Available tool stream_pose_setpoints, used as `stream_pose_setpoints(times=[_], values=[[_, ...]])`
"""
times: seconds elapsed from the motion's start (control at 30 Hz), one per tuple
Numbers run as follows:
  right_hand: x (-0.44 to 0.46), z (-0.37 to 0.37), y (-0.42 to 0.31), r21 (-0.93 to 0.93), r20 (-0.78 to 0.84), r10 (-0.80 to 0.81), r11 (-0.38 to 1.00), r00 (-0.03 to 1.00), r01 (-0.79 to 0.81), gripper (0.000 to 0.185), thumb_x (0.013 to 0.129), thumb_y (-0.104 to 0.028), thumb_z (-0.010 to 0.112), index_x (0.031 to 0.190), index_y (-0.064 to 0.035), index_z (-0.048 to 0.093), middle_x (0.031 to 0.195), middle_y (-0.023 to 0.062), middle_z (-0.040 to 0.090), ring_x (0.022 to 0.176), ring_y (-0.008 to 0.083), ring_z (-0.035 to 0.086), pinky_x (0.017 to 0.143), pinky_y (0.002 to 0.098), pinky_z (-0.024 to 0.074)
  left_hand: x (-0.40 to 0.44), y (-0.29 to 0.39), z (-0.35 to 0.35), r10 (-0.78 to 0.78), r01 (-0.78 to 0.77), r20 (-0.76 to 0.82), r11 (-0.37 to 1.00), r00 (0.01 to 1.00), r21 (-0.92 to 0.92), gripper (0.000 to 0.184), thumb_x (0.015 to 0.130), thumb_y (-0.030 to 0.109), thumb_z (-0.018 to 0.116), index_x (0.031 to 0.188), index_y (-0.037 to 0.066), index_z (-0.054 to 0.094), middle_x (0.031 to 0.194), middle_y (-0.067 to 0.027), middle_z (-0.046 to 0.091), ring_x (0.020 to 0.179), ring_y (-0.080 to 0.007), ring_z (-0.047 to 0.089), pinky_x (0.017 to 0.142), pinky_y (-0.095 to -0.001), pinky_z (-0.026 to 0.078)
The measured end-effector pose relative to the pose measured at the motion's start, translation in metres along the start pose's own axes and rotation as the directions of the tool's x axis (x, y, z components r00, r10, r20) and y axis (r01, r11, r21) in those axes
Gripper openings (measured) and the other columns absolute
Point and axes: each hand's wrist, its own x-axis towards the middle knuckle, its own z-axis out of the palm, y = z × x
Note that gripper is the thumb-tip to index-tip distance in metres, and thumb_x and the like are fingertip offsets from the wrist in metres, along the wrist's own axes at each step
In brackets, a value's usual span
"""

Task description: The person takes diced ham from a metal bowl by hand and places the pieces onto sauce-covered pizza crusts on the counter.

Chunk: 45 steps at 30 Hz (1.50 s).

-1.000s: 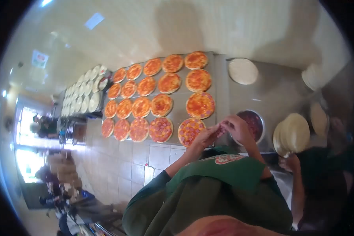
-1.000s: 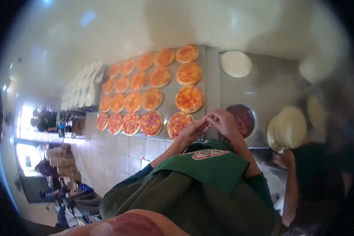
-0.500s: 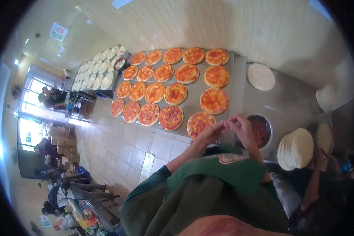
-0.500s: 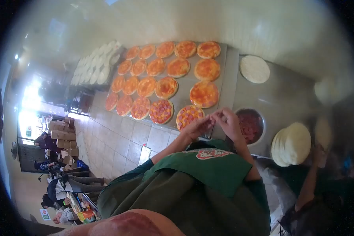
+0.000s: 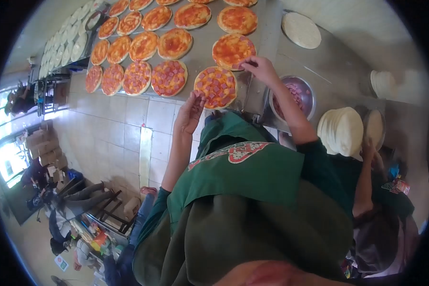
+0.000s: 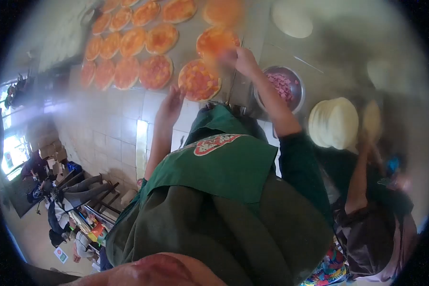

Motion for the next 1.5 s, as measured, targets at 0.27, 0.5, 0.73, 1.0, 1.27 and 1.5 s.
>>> stream_pose_setpoints(times=[0.27,0.5,0.73,1.0,1.27,1.5], values=[[0.057,0.033,0.001,-0.300,0.181,-0.087,0.944,0.980,0.139,0.018,0.077,-0.019,0.062,0.086,-0.0049,0.068,0.080,0.0107,0.067,0.076,0.0244,0.064,0.071,0.0343,0.0488,-0.005,0.019,-0.018,0.000,0.000,0.018,1.000,1.000,-0.012,0.022,0.090,0.023,0.058,0.101,0.004,0.059,0.103,-0.0102,0.064,0.095,-0.0132,0.060,0.087,-0.0223,0.046],[0.070,0.044,-0.002,-0.446,0.225,-0.198,0.850,0.954,0.282,0.010,0.074,-0.013,0.059,0.077,-0.0040,0.061,0.075,0.0127,0.063,0.074,0.0299,0.060,0.067,0.0393,0.0462,0.003,0.026,-0.019,-0.062,0.062,-0.022,0.998,0.998,-0.019,0.021,0.090,0.023,0.058,0.099,0.004,0.059,0.100,-0.0106,0.064,0.090,-0.0146,0.062,0.082,-0.0223,0.049],[0.063,0.048,-0.008,-0.457,0.054,-0.283,0.846,0.958,0.275,0.009,0.073,-0.014,0.060,0.078,-0.0063,0.058,0.080,0.0105,0.060,0.075,0.0284,0.060,0.068,0.0390,0.0461,0.028,0.028,-0.016,-0.106,0.106,0.016,0.993,0.994,0.047,0.022,0.090,0.023,0.058,0.099,0.003,0.061,0.098,-0.0102,0.065,0.089,-0.0152,0.063,0.079,-0.0221,0.051],[0.045,0.049,-0.023,-0.279,-0.221,-0.115,0.959,0.968,0.050,0.017,0.077,-0.022,0.065,0.086,-0.0079,0.061,0.084,0.0072,0.063,0.077,0.0218,0.062,0.069,0.0337,0.0477,0.072,0.021,0.010,-0.115,0.112,0.059,0.992,0.992,0.060,0.024,0.090,0.018,0.058,0.103,-0.002,0.061,0.095,-0.0113,0.065,0.087,-0.0174,0.064,0.079,-0.0259,0.053],[0.000,0.071,-0.047,-0.033,-0.171,0.074,0.996,0.983,-0.081,0.023,0.084,-0.019,0.067,0.095,0.0006,0.063,0.079,0.0021,0.065,0.071,0.0058,0.059,0.066,0.0220,0.0479,0.084,0.004,0.039,-0.092,0.083,0.036,0.975,0.995,0.204,0.025,0.088,0.017,0.061,0.102,-0.004,0.062,0.094,-0.0124,0.066,0.085,-0.0193,0.065,0.077,-0.0285,0.054],[0.033,0.063,-0.009,0.103,-0.209,0.150,0.986,0.966,-0.131,0.029,0.077,-0.032,0.068,0.088,-0.0053,0.069,0.082,0.0086,0.069,0.075,0.0179,0.066,0.070,0.0288,0.0485,0.090,0.007,0.025,-0.165,0.158,0.047,0.979,0.985,0.126,0.031,0.091,0.021,0.055,0.110,-0.003,0.058,0.098,-0.0136,0.065,0.089,-0.0197,0.064,0.080,-0.0293,0.053]])
